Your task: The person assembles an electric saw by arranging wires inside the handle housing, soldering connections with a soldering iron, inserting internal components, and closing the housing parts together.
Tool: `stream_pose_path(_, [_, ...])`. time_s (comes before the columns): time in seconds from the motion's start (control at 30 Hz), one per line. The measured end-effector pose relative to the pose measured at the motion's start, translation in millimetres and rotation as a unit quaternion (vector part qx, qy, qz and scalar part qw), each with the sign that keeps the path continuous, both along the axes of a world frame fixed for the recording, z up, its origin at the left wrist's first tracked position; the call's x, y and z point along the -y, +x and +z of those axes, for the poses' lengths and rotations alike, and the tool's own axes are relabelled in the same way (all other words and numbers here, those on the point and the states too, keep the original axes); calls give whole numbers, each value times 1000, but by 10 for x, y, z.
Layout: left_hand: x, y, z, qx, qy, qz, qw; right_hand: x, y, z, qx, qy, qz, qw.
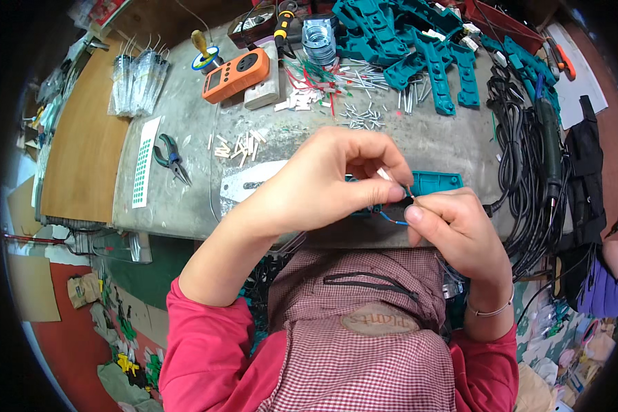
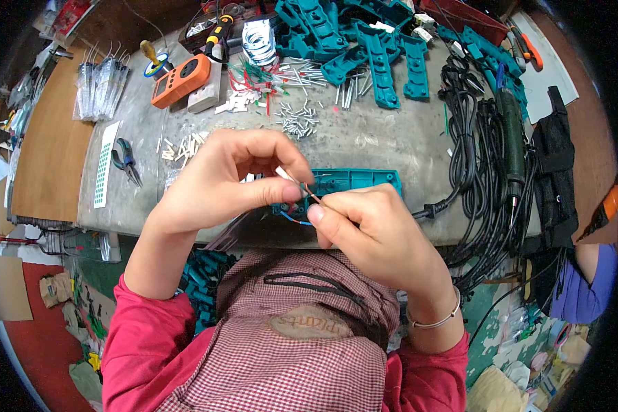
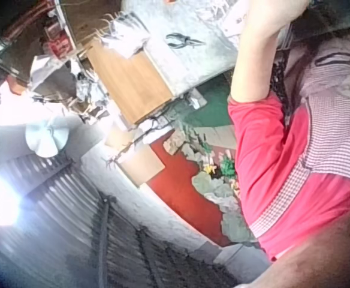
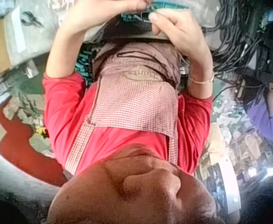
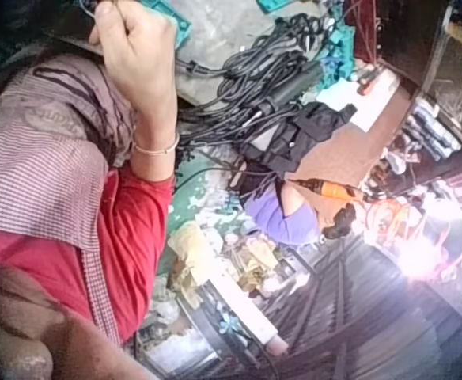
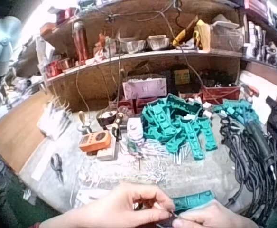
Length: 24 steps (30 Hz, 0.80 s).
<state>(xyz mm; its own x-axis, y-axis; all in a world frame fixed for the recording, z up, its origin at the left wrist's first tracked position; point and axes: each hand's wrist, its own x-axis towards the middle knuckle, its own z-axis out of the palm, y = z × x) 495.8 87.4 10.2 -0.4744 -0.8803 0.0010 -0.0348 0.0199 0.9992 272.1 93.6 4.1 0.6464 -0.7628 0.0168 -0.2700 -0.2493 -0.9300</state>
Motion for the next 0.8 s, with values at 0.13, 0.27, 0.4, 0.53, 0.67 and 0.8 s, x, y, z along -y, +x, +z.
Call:
stream_pose_path(0.13, [-57,-56,78,60,-83,-21,995,-21,-1,-57,-5,-79,2,997])
stream_pose_path(0.27, [-66,-74,53,133,-277,38,951,-132,96,45,8,-92,-167,982])
stream_pose_path(0.4, [-98,-118,115,115,-257,81,956,-133,24,-46,86,-226,-179,954])
stream_pose_path(0.53, [-76,-141,108,126,-368,73,918,-169,-41,22,49,-142,-154,977])
stream_pose_path(0.67, [-87,-162,103,203,-524,95,822,-158,-54,12,74,-121,-137,980])
stream_pose_path(0.8, [-32,-79,80,182,-451,181,855,-184,-108,-19,78,-73,-182,977])
